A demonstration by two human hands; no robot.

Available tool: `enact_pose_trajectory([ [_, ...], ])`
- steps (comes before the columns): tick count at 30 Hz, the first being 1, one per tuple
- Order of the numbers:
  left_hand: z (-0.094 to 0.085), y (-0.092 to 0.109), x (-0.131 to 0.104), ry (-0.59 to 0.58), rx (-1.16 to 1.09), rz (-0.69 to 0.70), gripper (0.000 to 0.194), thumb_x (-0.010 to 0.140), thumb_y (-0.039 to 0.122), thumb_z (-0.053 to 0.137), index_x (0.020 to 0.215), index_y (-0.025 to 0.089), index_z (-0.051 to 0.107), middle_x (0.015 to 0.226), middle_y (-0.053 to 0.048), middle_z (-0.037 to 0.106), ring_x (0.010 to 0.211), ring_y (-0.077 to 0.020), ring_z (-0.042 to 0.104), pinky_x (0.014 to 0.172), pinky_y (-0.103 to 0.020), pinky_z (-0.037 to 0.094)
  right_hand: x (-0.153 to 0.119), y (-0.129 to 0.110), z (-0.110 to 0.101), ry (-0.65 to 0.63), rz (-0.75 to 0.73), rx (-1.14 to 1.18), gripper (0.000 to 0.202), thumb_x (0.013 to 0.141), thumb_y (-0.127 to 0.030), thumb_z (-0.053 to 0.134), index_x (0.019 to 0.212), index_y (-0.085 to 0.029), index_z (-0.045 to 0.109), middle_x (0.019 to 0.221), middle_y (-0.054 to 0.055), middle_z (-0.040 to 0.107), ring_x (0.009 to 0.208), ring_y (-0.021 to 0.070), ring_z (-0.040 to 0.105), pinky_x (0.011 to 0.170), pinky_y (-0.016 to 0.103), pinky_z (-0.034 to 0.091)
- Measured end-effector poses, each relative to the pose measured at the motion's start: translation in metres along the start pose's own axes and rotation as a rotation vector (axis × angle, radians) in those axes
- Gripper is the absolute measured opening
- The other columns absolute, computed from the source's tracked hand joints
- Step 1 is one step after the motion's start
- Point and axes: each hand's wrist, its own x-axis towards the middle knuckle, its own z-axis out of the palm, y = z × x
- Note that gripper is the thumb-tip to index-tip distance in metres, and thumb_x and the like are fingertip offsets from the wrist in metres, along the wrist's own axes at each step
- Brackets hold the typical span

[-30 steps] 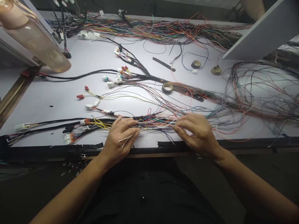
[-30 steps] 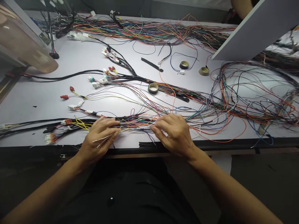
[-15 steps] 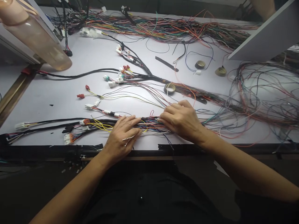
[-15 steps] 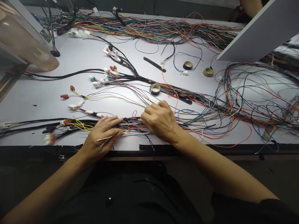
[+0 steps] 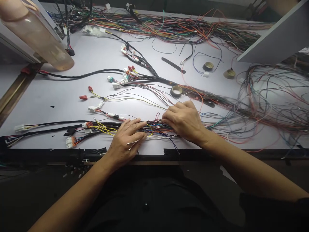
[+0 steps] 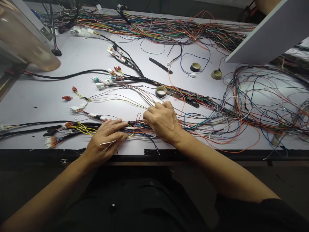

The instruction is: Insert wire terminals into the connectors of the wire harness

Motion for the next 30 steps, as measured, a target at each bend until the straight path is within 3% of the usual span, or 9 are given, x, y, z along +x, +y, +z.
enact_pose_trajectory([
  [7, -0.001, 0.001, 0.001, -0.008, -0.006, -0.011, 0.013, 0.089, 0.017, 0.057, 0.093, 0.020, 0.069, 0.124, -0.009, 0.067, 0.125, -0.0262, 0.055, 0.107, -0.051, 0.038, -0.005, 0.003, 0.004, -0.005, -0.023, 0.114, 0.021, 0.093, -0.035, 0.057, 0.087, -0.023, 0.072, 0.081, 0.000, 0.071, 0.076, 0.0164, 0.051, 0.078, 0.035, 0.023],
  [14, 0.001, -0.001, 0.001, 0.021, -0.026, -0.025, 0.012, 0.089, 0.017, 0.057, 0.091, 0.020, 0.068, 0.121, -0.009, 0.069, 0.121, -0.0253, 0.059, 0.106, -0.053, 0.040, -0.016, 0.005, 0.015, 0.200, -0.073, 0.012, 0.028, 0.097, -0.034, 0.050, 0.082, -0.027, 0.072, 0.070, -0.003, 0.067, 0.071, 0.0146, 0.046, 0.080, 0.037, 0.022],
  [18, 0.001, -0.002, -0.001, 0.011, -0.056, -0.030, 0.013, 0.089, 0.017, 0.056, 0.093, 0.020, 0.068, 0.123, -0.008, 0.068, 0.122, -0.0239, 0.058, 0.109, -0.054, 0.037, -0.022, 0.007, 0.023, 0.201, -0.029, 0.104, 0.025, 0.095, -0.037, 0.054, 0.083, -0.028, 0.073, 0.078, -0.002, 0.070, 0.075, 0.0153, 0.049, 0.081, 0.037, 0.023],
  [20, 0.000, -0.002, -0.002, -0.001, -0.056, -0.013, 0.014, 0.089, 0.015, 0.056, 0.094, 0.020, 0.068, 0.125, -0.009, 0.067, 0.126, -0.0245, 0.054, 0.111, -0.055, 0.034, -0.021, 0.008, 0.024, 0.169, 0.008, 0.182, 0.018, 0.093, -0.038, 0.058, 0.096, -0.028, 0.073, 0.081, -0.001, 0.071, 0.077, 0.0161, 0.052, 0.079, 0.036, 0.024],
  [22, -0.001, -0.001, -0.002, -0.004, -0.054, 0.013, 0.016, 0.088, 0.013, 0.055, 0.096, 0.020, 0.068, 0.125, -0.008, 0.067, 0.130, -0.0254, 0.050, 0.112, -0.055, 0.034, -0.017, 0.008, 0.024, 0.131, 0.039, 0.230, 0.030, 0.090, -0.039, 0.061, 0.118, -0.028, 0.066, 0.079, -0.001, 0.071, 0.077, 0.0170, 0.054, 0.077, 0.035, 0.025],
  [24, -0.002, -0.001, -0.002, -0.002, -0.047, 0.035, 0.018, 0.087, 0.011, 0.056, 0.096, 0.020, 0.068, 0.124, -0.008, 0.067, 0.128, -0.0259, 0.049, 0.110, -0.055, 0.037, -0.015, 0.007, 0.023, 0.105, 0.041, 0.233, 0.038, 0.090, -0.039, 0.062, 0.126, -0.027, 0.061, 0.077, 0.000, 0.071, 0.077, 0.0178, 0.055, 0.077, 0.035, 0.025],
  [27, -0.001, 0.000, -0.002, -0.001, -0.025, 0.049, 0.018, 0.086, 0.011, 0.057, 0.096, 0.020, 0.068, 0.121, -0.007, 0.069, 0.120, -0.0249, 0.053, 0.108, -0.056, 0.038, -0.016, 0.007, 0.022, 0.130, -0.005, 0.210, 0.022, 0.093, -0.038, 0.059, 0.110, -0.029, 0.070, 0.087, 0.000, 0.072, 0.081, 0.0173, 0.057, 0.079, 0.036, 0.024],
  [30, 0.000, -0.001, -0.002, -0.002, -0.008, 0.037, 0.015, 0.088, 0.013, 0.056, 0.094, 0.019, 0.068, 0.120, -0.008, 0.069, 0.115, -0.0235, 0.057, 0.110, -0.058, 0.034, -0.024, 0.007, 0.023, 0.178, -0.054, 0.191, 0.019, 0.095, -0.037, 0.055, 0.101, -0.030, 0.072, 0.100, -0.001, 0.072, 0.083, 0.0158, 0.056, 0.081, 0.037, 0.024],
])
